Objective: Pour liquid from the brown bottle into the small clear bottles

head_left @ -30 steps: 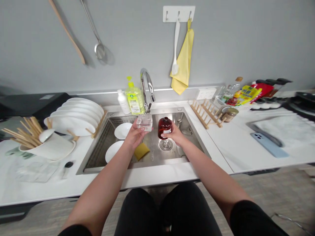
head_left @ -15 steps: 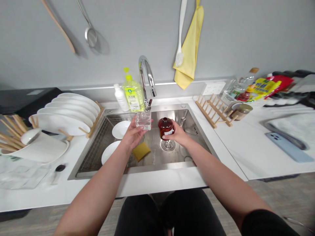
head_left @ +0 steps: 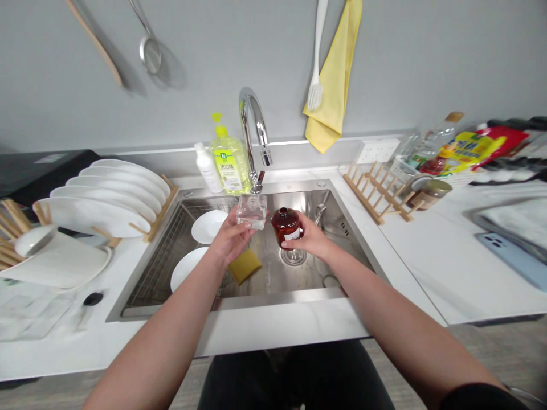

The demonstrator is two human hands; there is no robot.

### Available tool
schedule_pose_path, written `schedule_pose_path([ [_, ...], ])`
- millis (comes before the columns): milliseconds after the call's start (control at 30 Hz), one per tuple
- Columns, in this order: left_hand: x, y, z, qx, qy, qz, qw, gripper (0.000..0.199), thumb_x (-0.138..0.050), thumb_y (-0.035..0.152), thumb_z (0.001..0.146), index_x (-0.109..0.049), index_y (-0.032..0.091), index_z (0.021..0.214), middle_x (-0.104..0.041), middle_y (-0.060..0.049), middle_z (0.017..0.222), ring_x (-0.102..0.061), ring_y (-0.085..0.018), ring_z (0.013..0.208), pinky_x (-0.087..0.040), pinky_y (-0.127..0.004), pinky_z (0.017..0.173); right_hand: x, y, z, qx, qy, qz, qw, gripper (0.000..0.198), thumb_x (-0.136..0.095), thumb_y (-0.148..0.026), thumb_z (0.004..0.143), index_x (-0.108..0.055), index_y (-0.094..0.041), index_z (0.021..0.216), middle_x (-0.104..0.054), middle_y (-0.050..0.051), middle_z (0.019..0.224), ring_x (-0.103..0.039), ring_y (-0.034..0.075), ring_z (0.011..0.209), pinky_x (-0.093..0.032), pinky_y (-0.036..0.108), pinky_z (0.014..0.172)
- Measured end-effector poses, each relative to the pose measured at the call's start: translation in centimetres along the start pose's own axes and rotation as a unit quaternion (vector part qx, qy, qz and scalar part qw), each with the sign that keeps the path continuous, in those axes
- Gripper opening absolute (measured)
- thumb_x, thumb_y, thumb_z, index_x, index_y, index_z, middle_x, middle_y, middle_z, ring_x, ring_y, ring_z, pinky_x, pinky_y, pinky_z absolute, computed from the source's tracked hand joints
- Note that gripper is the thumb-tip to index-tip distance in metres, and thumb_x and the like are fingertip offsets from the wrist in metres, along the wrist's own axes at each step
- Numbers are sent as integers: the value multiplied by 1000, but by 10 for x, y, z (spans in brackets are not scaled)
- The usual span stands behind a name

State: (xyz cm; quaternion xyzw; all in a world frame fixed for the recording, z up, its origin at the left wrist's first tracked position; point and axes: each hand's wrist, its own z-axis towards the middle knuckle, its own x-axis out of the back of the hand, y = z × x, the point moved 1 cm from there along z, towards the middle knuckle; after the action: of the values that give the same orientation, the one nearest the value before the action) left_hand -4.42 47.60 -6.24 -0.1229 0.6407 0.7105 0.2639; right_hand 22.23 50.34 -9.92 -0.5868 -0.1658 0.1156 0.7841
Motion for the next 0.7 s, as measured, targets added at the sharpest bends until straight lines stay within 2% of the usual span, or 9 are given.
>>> schedule_pose_path([
  [167,1,-4,0,-3,5,-4,1000,71,-104,21,73,-74,29,136,-83,-7,135,-83,-30,121,-64,-45,111,0,-3,0,15,-10,-19,1000,101,-111,-50,64,-68,-25,152,-79,13,145,-75,40,133,-57,60,121],
  [433,-1,-5,0,5,-1,16,1000,73,-104,21,71,-73,30,136,-83,-5,128,-81,-28,114,-67,-40,96,1,-3,-1,23,12,-47,999,101,-110,-48,64,-68,-25,153,-78,12,148,-73,40,138,-53,59,126],
  [567,-4,-5,-1,4,0,10,1000,71,-103,20,70,-74,29,134,-83,-4,126,-80,-25,110,-65,-36,94,1,-7,-1,23,10,-61,998,97,-110,-44,64,-70,-24,150,-80,11,143,-76,39,132,-57,57,121],
  [700,-2,-7,-1,-2,3,18,1000,73,-103,20,71,-74,29,137,-82,-6,130,-79,-28,116,-64,-40,99,2,-9,-1,28,16,-73,997,95,-108,-43,65,-70,-25,150,-80,10,141,-77,37,128,-58,56,119],
])
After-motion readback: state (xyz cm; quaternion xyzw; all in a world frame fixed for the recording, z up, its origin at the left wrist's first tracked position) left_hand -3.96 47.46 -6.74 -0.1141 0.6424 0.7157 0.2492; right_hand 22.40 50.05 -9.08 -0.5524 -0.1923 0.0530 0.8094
